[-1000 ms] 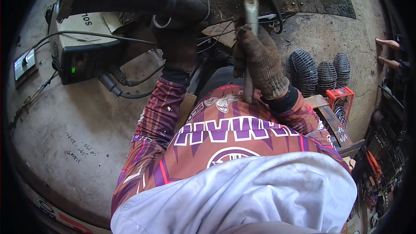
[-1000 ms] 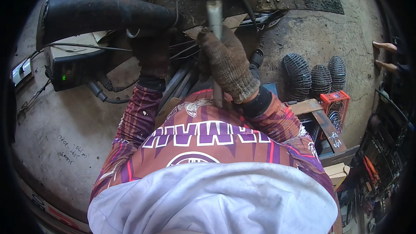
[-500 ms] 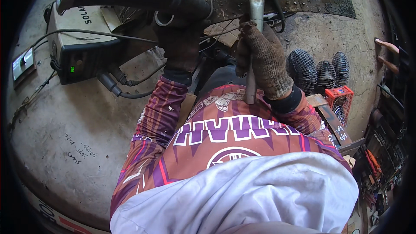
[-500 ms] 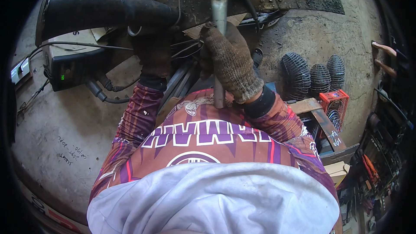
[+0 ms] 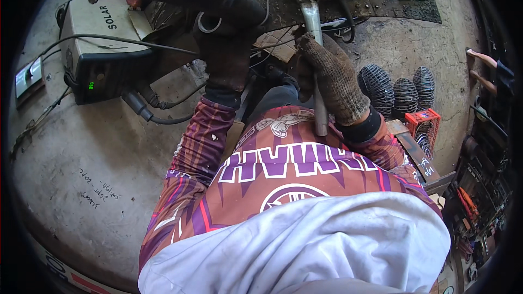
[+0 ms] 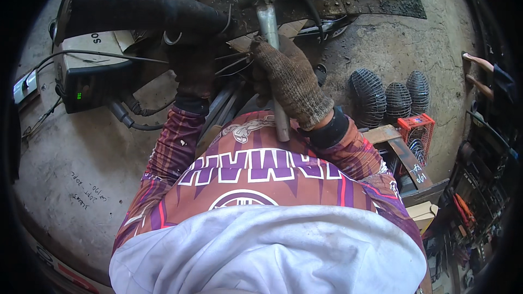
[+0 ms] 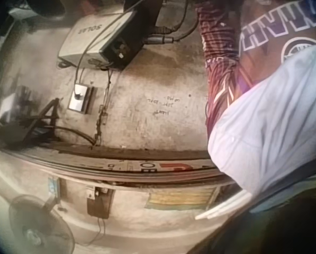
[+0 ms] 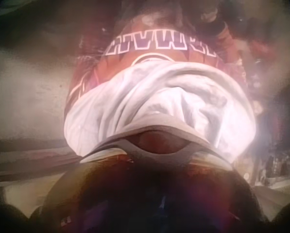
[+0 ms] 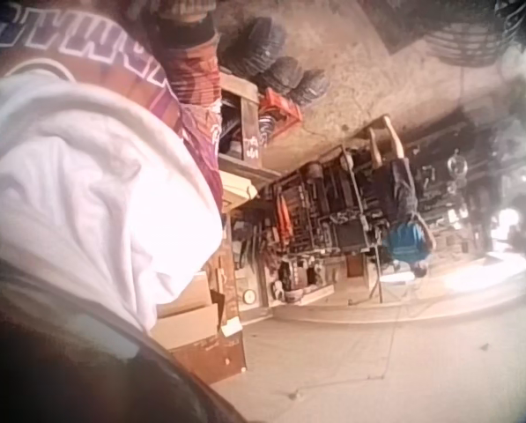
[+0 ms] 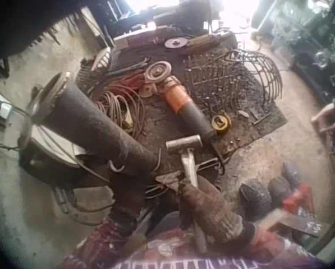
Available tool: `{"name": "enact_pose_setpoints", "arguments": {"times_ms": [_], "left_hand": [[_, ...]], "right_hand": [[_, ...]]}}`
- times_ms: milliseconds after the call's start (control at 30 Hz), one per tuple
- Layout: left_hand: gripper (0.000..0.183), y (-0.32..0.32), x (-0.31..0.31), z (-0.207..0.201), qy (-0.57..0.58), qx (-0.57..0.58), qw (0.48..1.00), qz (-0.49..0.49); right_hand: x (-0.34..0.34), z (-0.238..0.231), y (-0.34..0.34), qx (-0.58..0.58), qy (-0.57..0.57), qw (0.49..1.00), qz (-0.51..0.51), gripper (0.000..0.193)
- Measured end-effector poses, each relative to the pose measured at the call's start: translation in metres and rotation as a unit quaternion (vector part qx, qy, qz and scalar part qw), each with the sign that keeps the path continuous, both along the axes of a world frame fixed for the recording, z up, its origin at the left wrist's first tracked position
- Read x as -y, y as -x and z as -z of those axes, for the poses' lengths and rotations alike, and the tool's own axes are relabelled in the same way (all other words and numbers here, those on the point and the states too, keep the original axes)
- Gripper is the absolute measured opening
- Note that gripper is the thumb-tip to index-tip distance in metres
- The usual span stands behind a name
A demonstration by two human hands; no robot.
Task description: The person aligns a smaller pipe section against a larger vertical pipe, hammers it into position, and secures it with wire.
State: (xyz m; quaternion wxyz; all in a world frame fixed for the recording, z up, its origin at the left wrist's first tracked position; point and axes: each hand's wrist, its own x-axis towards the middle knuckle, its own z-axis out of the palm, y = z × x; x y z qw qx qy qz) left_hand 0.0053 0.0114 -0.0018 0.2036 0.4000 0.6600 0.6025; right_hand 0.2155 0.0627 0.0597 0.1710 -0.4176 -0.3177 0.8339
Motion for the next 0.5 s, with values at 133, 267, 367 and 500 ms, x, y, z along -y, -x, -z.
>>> {"name": "enact_pose_setpoints", "arguments": {"times_ms": [133,267,367,500], "left_hand": [[0.058,-0.001,-0.002,-0.002,-0.020,-0.007,1.000,0.002],[0.060,0.000,0.001,0.000,0.004,-0.020,1.000,-0.006],[0.061,-0.007,0.000,-0.008,-0.025,-0.028,0.999,-0.020],[0.062,-0.024,0.002,-0.018,0.000,-0.076,0.993,-0.088]], "right_hand": [[-0.001,0.006,-0.003,0.005,0.002,1.000,-0.013,0.038],[-0.007,0.020,0.009,0.067,-0.104,0.991,-0.043,0.039],[-0.015,0.046,0.027,0.122,-0.255,0.958,-0.040,0.043],[-0.029,0.036,0.064,0.143,-0.189,0.971,0.026,0.049]]}}
